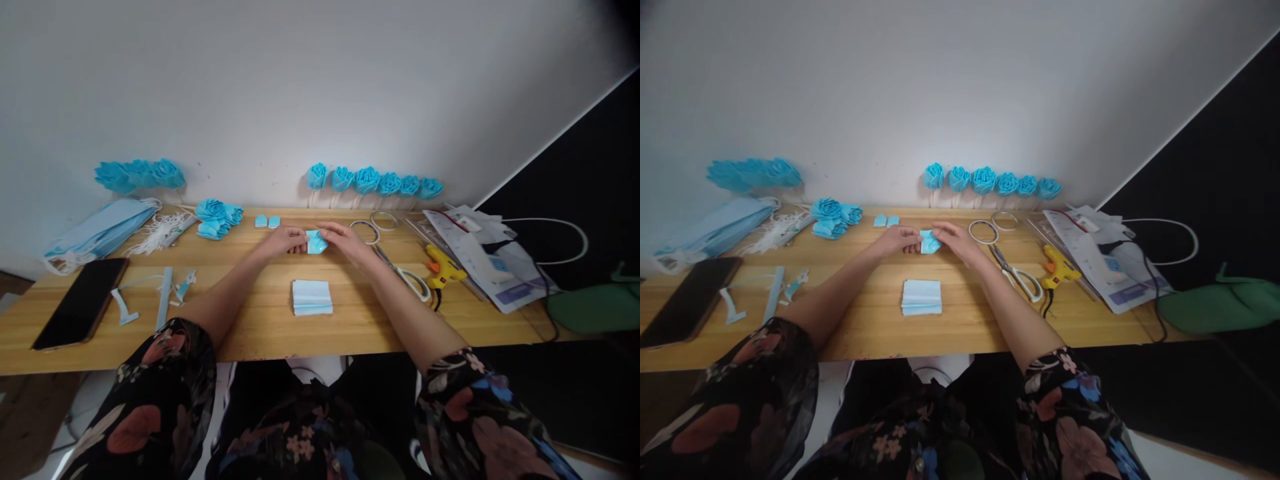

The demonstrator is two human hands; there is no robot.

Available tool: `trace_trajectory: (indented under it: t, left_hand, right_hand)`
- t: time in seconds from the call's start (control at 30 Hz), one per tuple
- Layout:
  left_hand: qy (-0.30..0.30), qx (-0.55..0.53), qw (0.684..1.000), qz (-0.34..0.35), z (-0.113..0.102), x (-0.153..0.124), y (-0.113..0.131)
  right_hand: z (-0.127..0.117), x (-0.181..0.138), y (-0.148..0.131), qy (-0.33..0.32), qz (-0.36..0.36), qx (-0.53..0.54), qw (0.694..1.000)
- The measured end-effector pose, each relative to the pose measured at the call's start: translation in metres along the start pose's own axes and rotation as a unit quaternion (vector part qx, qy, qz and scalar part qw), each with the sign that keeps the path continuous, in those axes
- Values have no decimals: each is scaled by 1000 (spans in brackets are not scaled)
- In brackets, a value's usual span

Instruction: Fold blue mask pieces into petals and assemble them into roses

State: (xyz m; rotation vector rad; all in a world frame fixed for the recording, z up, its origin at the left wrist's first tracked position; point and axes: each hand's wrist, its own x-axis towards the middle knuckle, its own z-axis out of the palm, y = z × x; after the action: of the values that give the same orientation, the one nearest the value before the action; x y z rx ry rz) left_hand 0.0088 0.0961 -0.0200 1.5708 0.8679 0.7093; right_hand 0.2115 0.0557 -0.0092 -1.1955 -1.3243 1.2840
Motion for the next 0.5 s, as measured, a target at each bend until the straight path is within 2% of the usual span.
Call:
trace_trajectory:
  t: [0.2,0.37,0.5]
  left_hand:
    - [-28,30,999,-17,-1,0,2]
    - [-32,28,999,-20,-1,-1,0]
    - [-19,15,999,-32,-1,-1,1]
  right_hand:
    - [8,5,4,-39,-9,-3,999]
    - [11,3,12,-8,-13,12,1000]
    - [8,-1,18,12,7,81,997]
